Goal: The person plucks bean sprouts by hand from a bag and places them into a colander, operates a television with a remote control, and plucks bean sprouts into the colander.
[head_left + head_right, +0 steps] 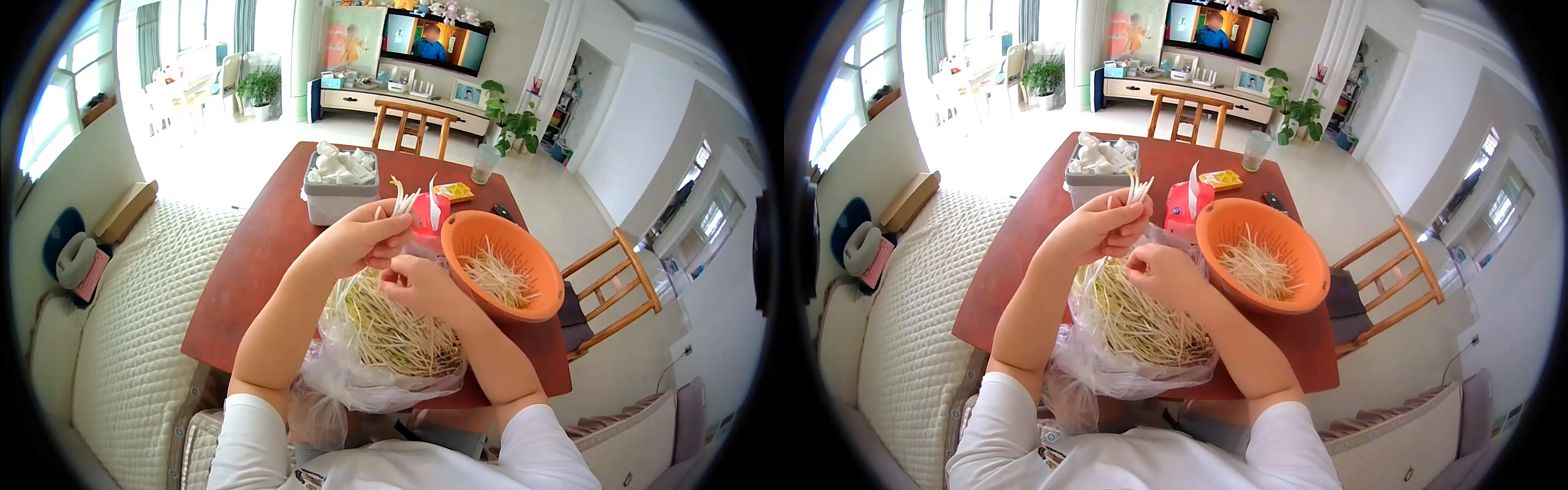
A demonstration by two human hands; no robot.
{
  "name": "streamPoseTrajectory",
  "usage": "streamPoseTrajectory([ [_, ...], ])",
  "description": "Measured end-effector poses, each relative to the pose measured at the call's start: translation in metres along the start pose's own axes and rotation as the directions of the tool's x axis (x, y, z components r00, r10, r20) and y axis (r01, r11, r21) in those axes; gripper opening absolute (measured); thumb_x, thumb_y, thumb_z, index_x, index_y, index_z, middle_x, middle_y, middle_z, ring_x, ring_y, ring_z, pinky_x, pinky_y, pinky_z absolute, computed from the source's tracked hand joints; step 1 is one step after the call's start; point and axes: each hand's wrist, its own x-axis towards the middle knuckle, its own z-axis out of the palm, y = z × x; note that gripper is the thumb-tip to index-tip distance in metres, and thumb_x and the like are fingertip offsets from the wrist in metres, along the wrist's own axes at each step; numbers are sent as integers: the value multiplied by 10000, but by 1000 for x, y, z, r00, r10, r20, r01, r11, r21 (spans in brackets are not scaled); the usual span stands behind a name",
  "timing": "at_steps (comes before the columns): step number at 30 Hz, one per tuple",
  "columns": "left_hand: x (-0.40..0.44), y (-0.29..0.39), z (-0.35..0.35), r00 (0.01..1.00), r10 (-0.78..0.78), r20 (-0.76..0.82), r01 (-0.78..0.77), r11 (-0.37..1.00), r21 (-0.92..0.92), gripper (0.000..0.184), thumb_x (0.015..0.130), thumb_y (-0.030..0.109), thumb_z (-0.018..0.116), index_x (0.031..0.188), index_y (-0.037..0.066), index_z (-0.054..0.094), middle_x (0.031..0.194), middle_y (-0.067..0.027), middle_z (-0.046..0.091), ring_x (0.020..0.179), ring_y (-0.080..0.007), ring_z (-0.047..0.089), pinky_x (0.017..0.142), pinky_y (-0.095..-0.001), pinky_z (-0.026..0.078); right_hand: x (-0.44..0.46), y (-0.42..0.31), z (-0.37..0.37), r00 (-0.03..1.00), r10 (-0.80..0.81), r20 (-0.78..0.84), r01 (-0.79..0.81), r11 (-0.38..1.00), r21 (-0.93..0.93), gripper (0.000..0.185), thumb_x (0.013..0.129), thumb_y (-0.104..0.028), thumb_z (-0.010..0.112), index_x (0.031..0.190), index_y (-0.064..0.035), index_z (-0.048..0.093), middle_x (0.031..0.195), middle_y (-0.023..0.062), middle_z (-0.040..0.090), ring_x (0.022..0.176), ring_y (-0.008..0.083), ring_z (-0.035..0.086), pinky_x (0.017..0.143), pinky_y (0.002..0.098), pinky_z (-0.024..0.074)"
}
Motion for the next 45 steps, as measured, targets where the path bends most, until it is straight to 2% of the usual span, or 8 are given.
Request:
streamPoseTrajectory([
  [3, -1, 3, -4, 999, 34, 32, -34, 999, -4, 122, 990, 232, 478, 959, 125, 527, 674, 65, 381, 512, -12, 274, 426, -168, 225, -1, 8, -15, 987, 64, 146, -108, 941, 320, 172, 865, -176, 631, 907, -11, 605, 794, 4, 604, 717, 65, 542, 635, 222, 441],
  [6, -4, 8, -7, 999, 45, 12, -45, 999, 17, 126, 991, 236, 475, 964, 125, 527, 674, 66, 384, 508, -11, 277, 426, -167, 227, -6, 4, -32, 991, 66, 120, -98, 956, 277, 151, 894, -167, 603, 920, -18, 597, 850, -6, 628, 764, 62, 558, 665, 229, 453],
  [12, -6, 11, -7, 997, 69, -16, -70, 998, -8, 126, 987, 211, 484, 984, 95, 535, 675, 53, 391, 491, -5, 292, 417, -165, 239, -13, 7, -48, 994, 69, 86, -102, 878, 468, 192, 871, -182, 616, 952, -9, 602, 856, 30, 647, 796, 85, 588, 727, 248, 472],
  [22, -6, 9, -2, 997, 61, -43, -55, 990, 133, 98, 955, 193, 546, 923, 111, 503, 673, 60, 414, 488, 8, 295, 408, -158, 225, -21, 3, -62, 988, 6, 156, -48, 962, 270, 199, 876, -157, 628, 987, 6, 651, 843, 30, 658, 789, 86, 593, 719, 243, 478],
  [28, -3, 5, -1, 997, 52, -60, -41, 985, 169, 109, 953, 199, 551, 934, 105, 500, 702, 52, 432, 488, 16, 301, 397, -155, 228, -23, -2, -60, 997, 34, -62, -1, 885, 465, 163, 873, -76, 618, 1005, 13, 653, 840, 33, 659, 784, 79, 602, 706, 223, 482],
  [31, -3, 3, -2, 997, 55, -54, -45, 983, 176, 118, 950, 203, 555, 933, 100, 500, 717, 49, 443, 492, 17, 308, 399, -154, 231, -25, -5, -62, 989, 20, -149, 52, 886, 461, 159, 871, -57, 611, 1004, 21, 650, 862, 34, 661, 797, 84, 609, 715, 225, 487],
  [41, -3, 2, 0, 995, 39, -90, -22, 984, 179, 121, 924, 168, 592, 929, 69, 524, 759, 20, 514, 493, 8, 331, 407, -162, 245, -29, -9, -68, 978, -15, -207, 116, 866, 486, 173, 868, -30, 602, 1027, 19, 648, 860, 33, 665, 799, 85, 615, 724, 225, 493],
  [45, -5, 5, 6, 993, 41, -109, -9, 960, 281, 140, 893, 144, 631, 942, 63, 528, 756, -5, 546, 495, -4, 356, 410, -168, 256, -31, -10, -69, 981, -10, -192, 100, 879, 466, 183, 863, -28, 610, 1038, 8, 647, 873, 33, 663, 811, 86, 616, 739, 228, 493],
])
